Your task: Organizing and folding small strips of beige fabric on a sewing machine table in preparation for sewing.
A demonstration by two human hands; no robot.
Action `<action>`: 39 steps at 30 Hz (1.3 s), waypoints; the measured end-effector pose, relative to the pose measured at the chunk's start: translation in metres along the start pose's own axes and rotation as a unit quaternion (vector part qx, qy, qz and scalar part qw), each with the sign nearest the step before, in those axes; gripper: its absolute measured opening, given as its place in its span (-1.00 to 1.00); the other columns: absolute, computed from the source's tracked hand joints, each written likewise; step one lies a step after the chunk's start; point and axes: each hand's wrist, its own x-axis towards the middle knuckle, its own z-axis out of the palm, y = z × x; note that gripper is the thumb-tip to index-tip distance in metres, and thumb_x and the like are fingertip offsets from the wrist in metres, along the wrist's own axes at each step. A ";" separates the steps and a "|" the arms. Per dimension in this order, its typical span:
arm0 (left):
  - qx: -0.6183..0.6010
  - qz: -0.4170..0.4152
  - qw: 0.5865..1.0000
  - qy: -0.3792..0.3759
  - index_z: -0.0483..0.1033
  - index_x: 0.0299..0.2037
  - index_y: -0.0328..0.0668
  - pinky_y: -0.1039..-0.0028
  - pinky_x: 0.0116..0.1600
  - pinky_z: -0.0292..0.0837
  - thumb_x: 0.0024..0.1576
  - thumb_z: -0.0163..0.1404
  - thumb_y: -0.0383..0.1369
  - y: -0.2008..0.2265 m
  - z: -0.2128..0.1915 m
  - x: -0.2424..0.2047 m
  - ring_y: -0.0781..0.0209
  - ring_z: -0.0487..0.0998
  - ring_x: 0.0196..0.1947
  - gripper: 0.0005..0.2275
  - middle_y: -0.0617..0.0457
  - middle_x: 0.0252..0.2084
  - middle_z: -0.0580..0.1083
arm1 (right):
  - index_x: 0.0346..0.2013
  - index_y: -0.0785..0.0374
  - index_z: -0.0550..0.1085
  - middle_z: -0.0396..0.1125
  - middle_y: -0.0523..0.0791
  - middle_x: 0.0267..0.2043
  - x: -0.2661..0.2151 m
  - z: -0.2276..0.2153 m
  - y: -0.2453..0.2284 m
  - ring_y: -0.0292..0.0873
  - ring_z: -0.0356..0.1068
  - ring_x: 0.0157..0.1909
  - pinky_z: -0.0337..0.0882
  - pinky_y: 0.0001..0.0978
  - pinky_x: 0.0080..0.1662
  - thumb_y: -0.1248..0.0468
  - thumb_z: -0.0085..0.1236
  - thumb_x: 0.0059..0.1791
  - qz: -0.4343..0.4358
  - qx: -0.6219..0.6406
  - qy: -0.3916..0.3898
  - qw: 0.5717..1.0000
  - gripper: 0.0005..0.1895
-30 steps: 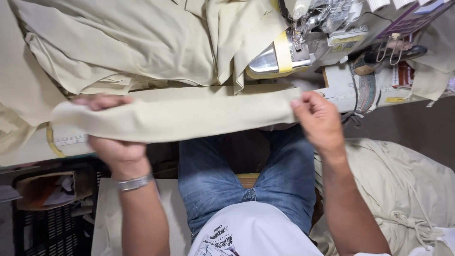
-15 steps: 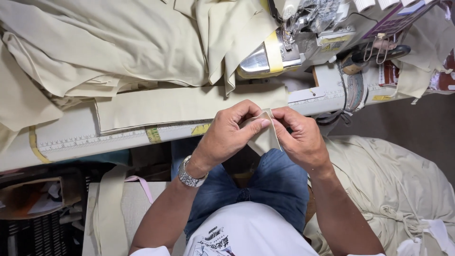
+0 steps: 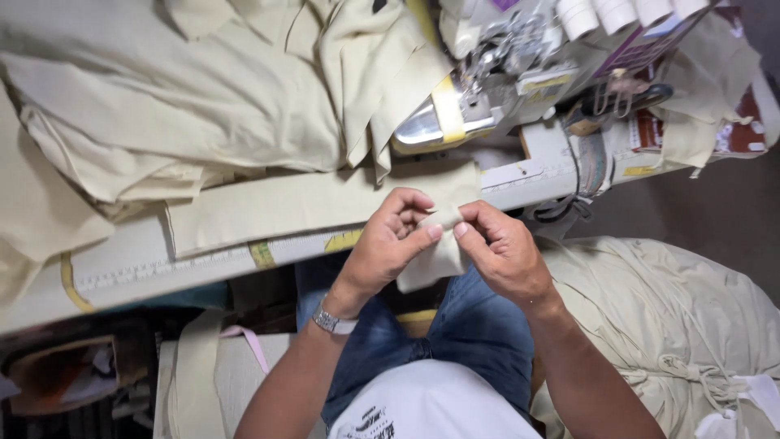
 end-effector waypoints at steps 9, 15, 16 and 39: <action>0.558 0.196 0.805 0.043 0.59 -0.22 0.12 0.13 -0.26 0.55 0.25 0.05 -0.25 0.073 -0.003 0.097 -0.07 0.58 -0.40 -0.94 0.10 -0.33 0.43 | 0.02 0.32 0.35 0.29 -0.10 -0.48 0.064 -0.014 0.028 -0.36 0.29 -0.47 0.38 -0.58 -0.41 0.31 0.00 0.10 0.078 0.161 0.171 0.969 -0.78; 0.609 0.199 0.766 0.053 0.61 -0.28 0.17 0.14 -0.32 0.59 0.26 0.06 -0.26 0.072 -0.009 0.123 -0.09 0.59 -0.41 -0.91 0.13 -0.39 0.28 | 0.01 0.26 0.32 0.39 -0.08 -0.46 0.085 -0.019 0.058 -0.34 0.40 -0.50 0.42 -0.63 -0.42 0.28 0.05 0.10 0.059 0.155 0.181 0.969 -0.78; 0.611 0.202 0.763 0.060 0.61 -0.29 0.16 0.16 -0.35 0.58 0.27 0.04 -0.26 0.072 -0.009 0.123 -0.06 0.58 -0.43 -0.90 0.14 -0.40 0.27 | 0.00 0.26 0.32 0.39 -0.08 -0.46 0.086 -0.019 0.060 -0.34 0.41 -0.49 0.43 -0.64 -0.42 0.29 0.07 0.10 0.055 0.159 0.179 0.969 -0.78; 0.665 0.155 0.711 0.169 0.57 -0.01 -0.30 0.21 -0.12 0.61 0.15 0.15 -0.44 0.067 -0.064 0.174 -0.09 0.57 -0.18 -0.78 -0.21 -0.16 0.51 | -0.08 0.23 0.31 0.29 -0.21 -0.49 0.064 -0.025 0.037 -0.33 0.31 -0.51 0.36 -0.58 -0.45 0.22 0.01 0.15 0.121 0.048 0.177 0.976 -0.85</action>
